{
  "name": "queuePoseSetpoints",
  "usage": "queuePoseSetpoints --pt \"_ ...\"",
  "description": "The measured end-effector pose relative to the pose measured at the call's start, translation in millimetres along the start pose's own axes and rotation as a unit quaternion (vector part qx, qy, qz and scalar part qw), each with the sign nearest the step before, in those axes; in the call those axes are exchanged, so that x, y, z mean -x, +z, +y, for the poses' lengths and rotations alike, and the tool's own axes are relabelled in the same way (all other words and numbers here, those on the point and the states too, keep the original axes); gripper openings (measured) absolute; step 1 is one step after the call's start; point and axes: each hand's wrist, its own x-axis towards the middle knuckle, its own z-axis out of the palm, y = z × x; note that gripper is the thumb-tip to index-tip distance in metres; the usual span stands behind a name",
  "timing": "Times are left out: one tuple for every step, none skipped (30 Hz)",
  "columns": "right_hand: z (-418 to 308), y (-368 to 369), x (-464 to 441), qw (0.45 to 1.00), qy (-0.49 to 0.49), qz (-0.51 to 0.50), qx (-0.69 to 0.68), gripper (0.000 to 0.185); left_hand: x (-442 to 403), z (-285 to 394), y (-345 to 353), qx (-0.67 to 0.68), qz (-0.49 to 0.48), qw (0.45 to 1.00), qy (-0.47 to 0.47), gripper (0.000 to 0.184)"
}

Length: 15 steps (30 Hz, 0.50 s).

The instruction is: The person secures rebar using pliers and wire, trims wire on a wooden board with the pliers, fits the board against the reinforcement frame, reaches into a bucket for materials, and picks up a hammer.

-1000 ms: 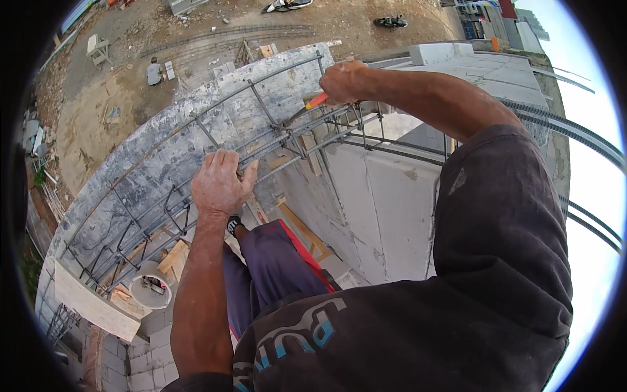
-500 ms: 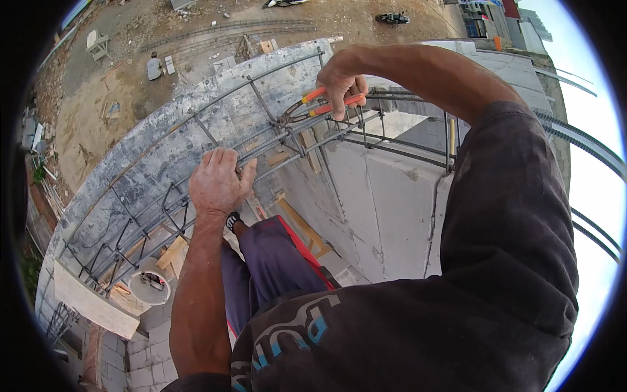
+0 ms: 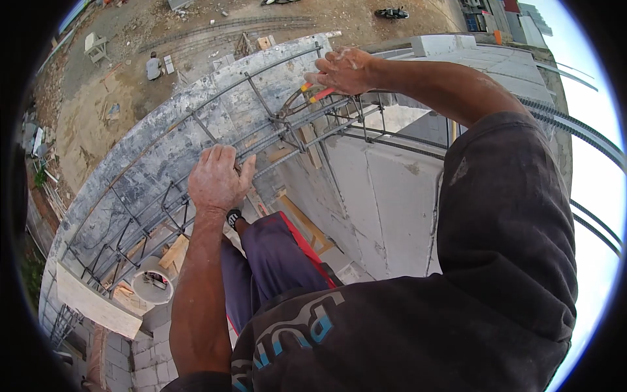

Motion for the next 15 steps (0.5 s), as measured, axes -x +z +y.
queuePoseSetpoints --pt "0.3 2.0 -3.0 0.999 0.011 -0.011 -0.043 0.048 0.3 0.3 -0.1 -0.003 0.001 1.000 -0.001 0.036" --pt "4.2 5.3 -8.3 0.996 0.022 -0.021 -0.086 0.044 0.1 -0.5 0.3 -0.001 0.004 1.000 0.001 0.036" --pt "7.8 9.4 -13.7 0.991 0.032 -0.032 -0.129 0.041 0.3 -1.4 0.6 0.001 0.006 1.000 0.002 0.036" --pt "13.0 17.7 -19.2 0.982 0.019 -0.048 -0.183 0.039 1.0 -0.9 1.0 0.005 0.009 1.000 0.005 0.036" --pt "20.0 25.8 -25.1 0.970 0.007 -0.063 -0.235 0.038 1.0 0.0 1.2 0.006 0.008 1.000 0.005 0.036" --pt "23.0 23.3 -28.4 0.955 -0.005 -0.077 -0.285 0.036 0.5 0.5 1.1 0.007 0.009 1.000 0.004 0.036" --pt "24.1 21.2 -30.5 0.941 0.015 -0.126 -0.314 0.032 0.6 -0.2 0.5 0.007 0.009 1.000 0.003 0.036" --pt "26.4 18.6 -33.5 0.923 0.035 -0.175 -0.341 0.029 0.9 -1.3 0.0 0.004 0.009 1.000 0.004 0.036" --pt "27.7 11.5 -35.7 0.901 0.056 -0.223 -0.367 0.026 0.7 -1.6 -0.5 0.001 0.009 1.000 0.005 0.037" --pt "29.3 4.5 -37.8 0.851 0.091 -0.287 -0.429 0.025 0.6 -0.9 -0.7 0.000 0.008 1.000 0.006 0.037" --pt "31.9 -4.8 -40.2 0.792 0.126 -0.348 -0.485 0.024 0.3 -0.1 -0.7 0.004 0.008 1.000 0.005 0.037" --pt "32.9 -11.5 -42.7 0.724 0.160 -0.403 -0.537 0.025 0.2 0.1 -1.4 0.006 0.007 1.000 0.005 0.037" --pt "35.2 -14.8 -46.7 0.685 0.167 -0.435 -0.560 0.026 0.1 -0.5 -2.4 0.007 0.007 1.000 0.005 0.037" --pt "39.9 -17.4 -52.1 0.645 0.174 -0.465 -0.581 0.027 -0.5 -1.8 -1.9 0.006 0.015 1.000 0.008 0.037" --pt "39.0 -25.9 -53.5 0.634 0.184 -0.474 -0.583 0.029 0.0 -2.3 -0.8 0.005 0.021 1.000 0.011 0.037"
